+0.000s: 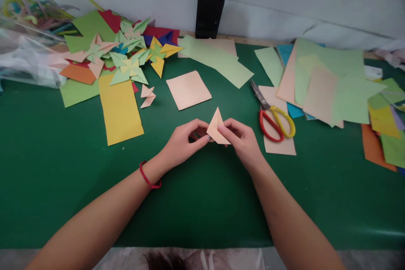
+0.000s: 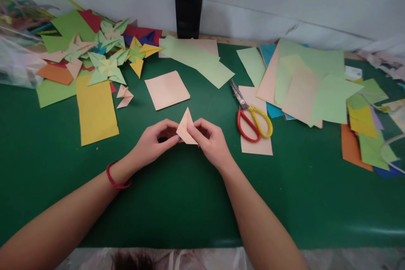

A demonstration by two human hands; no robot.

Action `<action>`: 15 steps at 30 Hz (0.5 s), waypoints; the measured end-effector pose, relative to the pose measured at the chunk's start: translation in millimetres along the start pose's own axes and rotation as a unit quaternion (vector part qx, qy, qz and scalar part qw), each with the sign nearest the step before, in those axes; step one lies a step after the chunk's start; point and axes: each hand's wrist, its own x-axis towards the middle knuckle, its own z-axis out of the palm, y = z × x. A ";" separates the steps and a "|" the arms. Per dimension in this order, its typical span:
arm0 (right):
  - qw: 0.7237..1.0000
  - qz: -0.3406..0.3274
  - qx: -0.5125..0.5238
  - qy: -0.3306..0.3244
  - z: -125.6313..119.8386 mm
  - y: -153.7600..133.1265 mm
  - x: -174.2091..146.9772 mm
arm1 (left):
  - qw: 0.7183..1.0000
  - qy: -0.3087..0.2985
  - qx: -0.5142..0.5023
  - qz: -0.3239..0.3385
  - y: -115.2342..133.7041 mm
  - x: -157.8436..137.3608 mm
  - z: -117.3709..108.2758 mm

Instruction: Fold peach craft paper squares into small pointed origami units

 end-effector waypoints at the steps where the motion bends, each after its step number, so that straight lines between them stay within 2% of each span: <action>1: 1.000 -0.002 -0.004 -0.001 0.2 0.6 0.1 | 1.000 0.019 0.020 0.010 -1.0 0.1 0.1; 5: 1.000 -0.014 -0.020 0.003 1.0 2.0 0.7 | 0.993 0.081 0.073 0.035 -5.0 -0.1 0.1; 10: 0.999 -0.020 -0.030 0.009 1.8 1.8 1.0 | 0.994 0.067 0.073 0.051 -7.3 -0.5 0.6; 15: 0.999 -0.022 -0.034 -0.006 3.1 1.5 0.3 | 0.990 0.100 0.093 0.046 -7.1 0.0 -0.4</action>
